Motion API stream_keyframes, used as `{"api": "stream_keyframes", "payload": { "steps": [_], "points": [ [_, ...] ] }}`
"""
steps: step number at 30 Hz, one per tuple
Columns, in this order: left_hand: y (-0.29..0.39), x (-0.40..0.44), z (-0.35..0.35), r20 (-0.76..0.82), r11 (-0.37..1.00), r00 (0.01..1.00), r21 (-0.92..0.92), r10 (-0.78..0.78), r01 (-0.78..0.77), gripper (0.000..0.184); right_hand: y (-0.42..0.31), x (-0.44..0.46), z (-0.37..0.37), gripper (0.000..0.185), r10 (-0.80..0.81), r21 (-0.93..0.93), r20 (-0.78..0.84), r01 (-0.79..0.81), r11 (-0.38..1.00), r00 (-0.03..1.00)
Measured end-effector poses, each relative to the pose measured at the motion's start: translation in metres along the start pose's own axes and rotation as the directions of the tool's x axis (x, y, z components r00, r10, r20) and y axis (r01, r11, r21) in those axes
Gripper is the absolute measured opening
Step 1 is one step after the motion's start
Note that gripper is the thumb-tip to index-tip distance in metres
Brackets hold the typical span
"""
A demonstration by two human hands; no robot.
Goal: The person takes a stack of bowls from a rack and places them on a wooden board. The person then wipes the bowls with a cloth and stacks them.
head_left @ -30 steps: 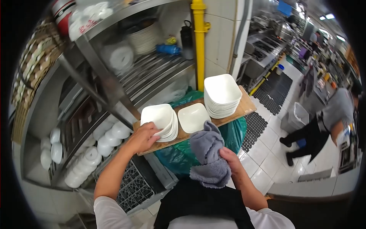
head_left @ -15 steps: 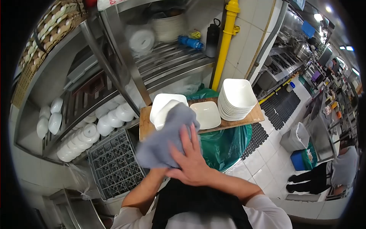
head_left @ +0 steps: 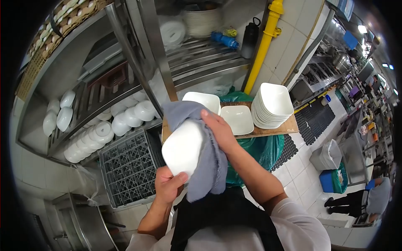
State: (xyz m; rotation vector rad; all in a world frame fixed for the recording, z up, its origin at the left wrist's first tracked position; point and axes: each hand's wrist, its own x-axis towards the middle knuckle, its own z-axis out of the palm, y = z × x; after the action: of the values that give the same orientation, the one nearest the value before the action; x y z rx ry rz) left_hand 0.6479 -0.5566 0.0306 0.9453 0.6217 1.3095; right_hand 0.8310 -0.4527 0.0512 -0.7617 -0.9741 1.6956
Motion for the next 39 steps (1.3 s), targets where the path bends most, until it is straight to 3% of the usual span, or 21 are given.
{"api": "stream_keyframes", "payload": {
  "steps": [1,4,5,7,8,9,10,12,14,17,20,24,25,32,35,38,39],
  "points": [
    [0.003,-0.004,-0.011,0.015,1.0,1.0,0.018,-0.016,0.016,0.024,0.006,-0.008,-0.004,0.045,0.137,0.091,-0.104,-0.128,0.988,0.985],
    [0.012,0.004,0.0,0.082,0.98,0.981,-0.106,0.178,-0.169,0.027,0.043,-0.041,0.004,0.044,0.339,0.545,-0.205,-0.181,0.819,0.918],
    [0.009,0.005,-0.005,0.125,0.977,0.971,-0.091,0.204,-0.193,0.041,0.081,-0.054,-0.008,0.046,0.145,0.299,-0.166,-0.09,0.95,0.975],
    [0.012,0.018,0.017,0.121,0.978,0.977,-0.132,0.177,-0.161,0.028,0.109,-0.075,-0.026,0.048,0.074,-0.045,-0.089,-0.078,0.996,0.993],
    [0.012,0.026,0.028,0.125,0.978,0.979,-0.15,0.164,-0.145,0.022,0.113,-0.086,-0.036,0.047,0.184,-0.121,-0.106,-0.196,0.973,0.977],
    [0.008,0.032,0.034,0.159,0.993,0.981,-0.051,0.109,-0.102,0.02,0.11,-0.092,-0.042,0.045,0.292,-0.191,-0.126,-0.312,0.931,0.948],
    [-0.001,0.044,0.028,0.254,0.979,0.967,0.192,0.017,-0.068,0.019,0.091,-0.097,-0.044,0.044,0.284,-0.111,-0.128,-0.298,0.948,0.95],
    [-0.019,0.066,0.048,0.365,0.905,0.925,0.421,-0.103,-0.065,0.023,0.048,-0.113,-0.051,0.042,0.282,0.046,-0.118,-0.279,0.959,0.952],
    [-0.046,0.089,0.062,0.415,0.786,0.872,0.615,-0.259,-0.059,0.027,0.052,-0.131,-0.083,0.042,0.274,0.043,-0.168,-0.271,0.962,0.947],
    [-0.067,0.109,0.091,0.444,0.564,0.841,0.798,-0.31,-0.213,0.025,0.055,-0.167,-0.118,0.042,0.271,0.05,-0.275,-0.268,0.962,0.922],
    [-0.114,0.13,0.089,0.569,0.377,0.801,0.794,-0.186,-0.476,0.026,0.06,-0.194,-0.127,0.041,0.229,0.173,-0.347,-0.178,0.969,0.91],
    [-0.144,0.15,0.086,0.589,0.13,0.759,0.806,-0.276,-0.578,0.021,0.06,-0.213,-0.123,0.04,0.202,0.24,-0.437,-0.103,0.965,0.877],
    [-0.148,0.156,0.085,0.548,0.055,0.744,0.817,-0.381,-0.574,0.018,0.059,-0.216,-0.122,0.04,0.199,0.243,-0.467,-0.092,0.966,0.861],
    [-0.176,0.178,0.062,0.584,-0.085,0.676,0.726,-0.449,-0.683,0.027,0.07,-0.229,-0.14,0.044,0.161,0.298,-0.452,-0.021,0.954,0.877],
    [-0.18,0.176,0.056,0.573,-0.185,0.663,0.673,-0.482,-0.716,0.034,0.058,-0.229,-0.133,0.059,0.156,0.3,-0.417,-0.027,0.954,0.895],
    [-0.186,0.177,0.053,0.571,-0.121,0.666,0.709,-0.48,-0.695,0.039,0.064,-0.232,-0.125,0.083,0.01,0.194,-0.212,0.032,0.981,0.977],
    [-0.19,0.176,0.051,0.585,-0.119,0.67,0.706,-0.457,-0.698,0.04,0.067,-0.238,-0.125,0.097,0.134,0.195,-0.199,-0.095,0.976,0.971]
  ]
}}
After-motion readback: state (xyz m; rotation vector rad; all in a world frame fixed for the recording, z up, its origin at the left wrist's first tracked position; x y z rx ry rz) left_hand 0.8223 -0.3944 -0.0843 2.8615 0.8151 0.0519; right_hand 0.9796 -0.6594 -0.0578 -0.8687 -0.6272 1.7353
